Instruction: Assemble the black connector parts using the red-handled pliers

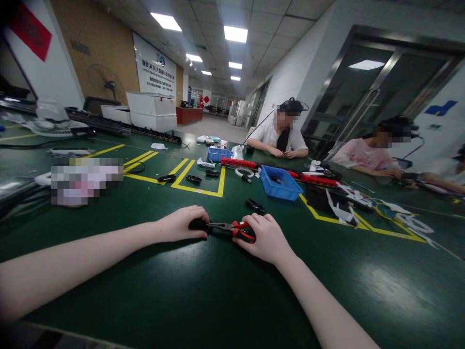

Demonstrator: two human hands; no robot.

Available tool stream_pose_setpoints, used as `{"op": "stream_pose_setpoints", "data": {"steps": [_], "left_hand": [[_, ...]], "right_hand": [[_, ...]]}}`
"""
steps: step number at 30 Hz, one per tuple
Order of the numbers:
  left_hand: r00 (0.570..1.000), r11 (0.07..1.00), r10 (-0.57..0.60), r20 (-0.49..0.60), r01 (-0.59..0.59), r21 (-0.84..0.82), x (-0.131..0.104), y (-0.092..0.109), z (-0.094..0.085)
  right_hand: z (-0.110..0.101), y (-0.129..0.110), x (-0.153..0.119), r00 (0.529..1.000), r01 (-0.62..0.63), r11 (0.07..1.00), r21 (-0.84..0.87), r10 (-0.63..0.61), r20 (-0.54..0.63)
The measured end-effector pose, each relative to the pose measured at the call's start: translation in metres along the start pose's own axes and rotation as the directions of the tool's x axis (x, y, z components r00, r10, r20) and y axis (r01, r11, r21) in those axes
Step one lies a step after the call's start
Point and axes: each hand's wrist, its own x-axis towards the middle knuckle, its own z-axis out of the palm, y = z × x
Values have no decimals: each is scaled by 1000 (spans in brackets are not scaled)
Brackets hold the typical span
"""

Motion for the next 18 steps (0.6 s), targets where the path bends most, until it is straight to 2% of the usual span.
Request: {"op": "stream_pose_setpoints", "data": {"steps": [9, 12, 15, 18], "left_hand": [[999, 999, 30, 44, -31, 9, 1, -1, 0], [996, 997, 82, 42, -83, 9, 0, -1, 2], [984, 979, 179, -19, -177, 99, -1, 0, 4], [976, 953, 207, -71, -185, 241, -2, 2, 6]], "right_hand": [[-6, 8, -2, 997, -9, 998, 60, 4, 78], [-6, 10, -2, 996, -15, 997, 70, 9, 92], [-5, 12, -3, 995, -19, 997, 74, 12, 100], [-5, 13, -3, 995, -26, 997, 75, 18, 102]]}}
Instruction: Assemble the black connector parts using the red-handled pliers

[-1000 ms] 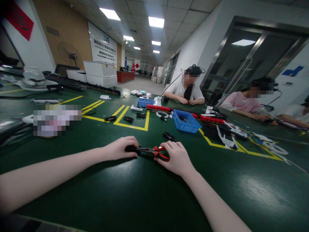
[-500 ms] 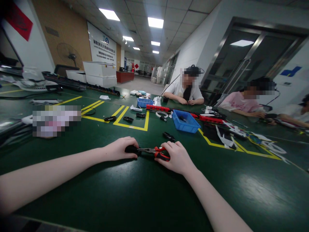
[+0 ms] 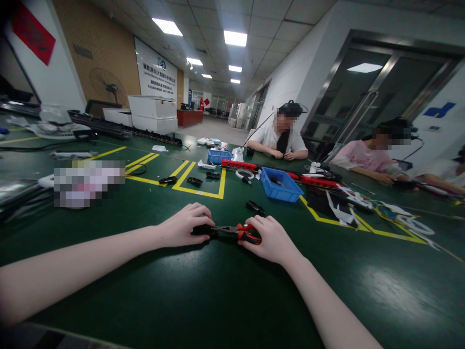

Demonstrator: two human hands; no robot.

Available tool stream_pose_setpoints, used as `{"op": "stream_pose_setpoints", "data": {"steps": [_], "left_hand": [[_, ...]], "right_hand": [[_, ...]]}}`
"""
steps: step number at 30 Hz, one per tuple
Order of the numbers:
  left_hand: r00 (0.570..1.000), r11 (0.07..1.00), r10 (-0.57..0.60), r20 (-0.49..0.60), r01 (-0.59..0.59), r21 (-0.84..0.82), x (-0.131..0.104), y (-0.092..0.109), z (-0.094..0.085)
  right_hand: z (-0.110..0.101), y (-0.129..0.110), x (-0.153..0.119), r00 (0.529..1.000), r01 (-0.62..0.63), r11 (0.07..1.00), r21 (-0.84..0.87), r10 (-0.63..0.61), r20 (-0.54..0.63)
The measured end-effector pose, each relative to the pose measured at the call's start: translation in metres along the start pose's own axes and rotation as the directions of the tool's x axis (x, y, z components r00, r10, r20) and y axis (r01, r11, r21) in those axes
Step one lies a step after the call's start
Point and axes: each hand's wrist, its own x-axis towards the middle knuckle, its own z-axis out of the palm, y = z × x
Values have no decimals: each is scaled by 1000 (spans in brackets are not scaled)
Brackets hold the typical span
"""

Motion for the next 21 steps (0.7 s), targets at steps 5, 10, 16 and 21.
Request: {"op": "stream_pose_setpoints", "data": {"steps": [5, 10, 16, 21], "left_hand": [[998, 1000, -4, 64, 5, -16, 0, 2, 0], [995, 995, -20, 95, 30, -97, 0, 0, -1], [995, 987, -31, 99, 47, -155, 0, -1, 0], [995, 984, -35, 98, 51, -170, 0, -2, 1]], "right_hand": [[0, 0, -1, 1000, -7, 1000, 4, 7, 5], [1, 0, -1, 1000, 1, 1000, 6, -1, 0], [2, 2, -1, 994, 61, 998, -34, -64, -84], [2, 3, -2, 980, 91, 993, -77, -103, -172]]}}
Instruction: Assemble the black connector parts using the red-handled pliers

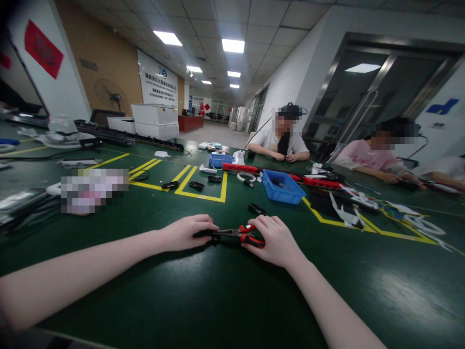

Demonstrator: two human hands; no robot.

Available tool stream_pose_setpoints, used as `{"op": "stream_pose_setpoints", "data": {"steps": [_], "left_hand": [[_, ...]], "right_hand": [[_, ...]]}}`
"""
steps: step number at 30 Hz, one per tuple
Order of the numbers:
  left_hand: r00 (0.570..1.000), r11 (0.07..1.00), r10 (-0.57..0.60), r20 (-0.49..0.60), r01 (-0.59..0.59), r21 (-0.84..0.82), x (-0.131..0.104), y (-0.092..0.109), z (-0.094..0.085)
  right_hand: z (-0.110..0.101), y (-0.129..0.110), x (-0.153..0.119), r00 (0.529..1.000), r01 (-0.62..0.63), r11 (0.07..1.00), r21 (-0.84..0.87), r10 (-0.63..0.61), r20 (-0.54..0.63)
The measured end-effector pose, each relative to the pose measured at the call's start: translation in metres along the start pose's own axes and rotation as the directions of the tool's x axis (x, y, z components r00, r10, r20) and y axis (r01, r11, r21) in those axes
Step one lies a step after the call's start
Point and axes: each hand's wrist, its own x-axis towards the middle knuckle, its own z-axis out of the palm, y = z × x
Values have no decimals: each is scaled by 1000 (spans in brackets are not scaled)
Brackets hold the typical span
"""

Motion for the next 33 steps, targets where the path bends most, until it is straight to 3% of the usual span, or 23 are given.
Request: {"op": "stream_pose_setpoints", "data": {"steps": [6, 23, 33], "left_hand": [[1000, 1000, 18, 1, -18, -16, 0, -2, 1], [999, 999, 32, 1, -32, 35, -1, -1, 1], [999, 998, 32, 7, -32, 48, -1, -3, 2]], "right_hand": [[1, 0, 0, 999, 10, 1000, -23, -11, -30], [0, -10, 5, 985, -80, 992, 96, 64, 159], [3, -10, 5, 986, -107, 983, 147, 85, 145]]}}
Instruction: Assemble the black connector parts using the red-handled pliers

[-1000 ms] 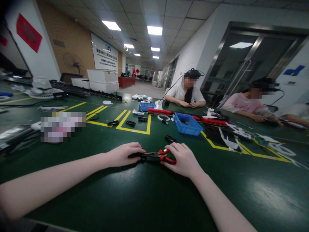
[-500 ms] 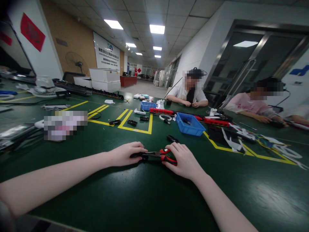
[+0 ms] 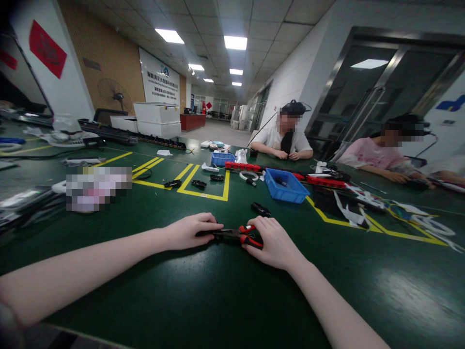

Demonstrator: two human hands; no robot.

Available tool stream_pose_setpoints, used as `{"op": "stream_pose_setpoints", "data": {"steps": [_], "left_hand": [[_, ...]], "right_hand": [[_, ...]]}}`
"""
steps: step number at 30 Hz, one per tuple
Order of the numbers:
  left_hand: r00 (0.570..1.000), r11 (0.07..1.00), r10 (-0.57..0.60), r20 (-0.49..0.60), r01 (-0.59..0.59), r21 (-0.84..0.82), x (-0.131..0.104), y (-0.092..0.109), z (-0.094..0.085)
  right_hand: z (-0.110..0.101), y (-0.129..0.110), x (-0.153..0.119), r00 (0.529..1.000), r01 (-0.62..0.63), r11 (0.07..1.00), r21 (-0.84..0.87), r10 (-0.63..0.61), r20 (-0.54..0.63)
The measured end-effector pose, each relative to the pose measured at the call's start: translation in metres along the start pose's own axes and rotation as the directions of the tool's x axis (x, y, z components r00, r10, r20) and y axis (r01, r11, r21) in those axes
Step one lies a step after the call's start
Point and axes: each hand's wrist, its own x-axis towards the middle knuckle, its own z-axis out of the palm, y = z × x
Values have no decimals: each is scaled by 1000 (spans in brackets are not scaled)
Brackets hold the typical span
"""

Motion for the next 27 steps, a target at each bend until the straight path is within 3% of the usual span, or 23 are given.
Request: {"op": "stream_pose_setpoints", "data": {"steps": [13, 20, 27], "left_hand": [[1000, 999, -14, -7, 13, -48, -1, 1, -2], [998, 996, 40, -53, -36, 79, 0, 1, -2], [1000, 1000, -3, -16, 3, -8, -1, 2, -2]], "right_hand": [[2, -3, 1, 1000, 10, 999, 42, -11, 21], [1, -4, 3, 998, 54, 998, -41, -55, -27], [2, -4, 4, 997, 64, 996, -58, -66, -33]]}}
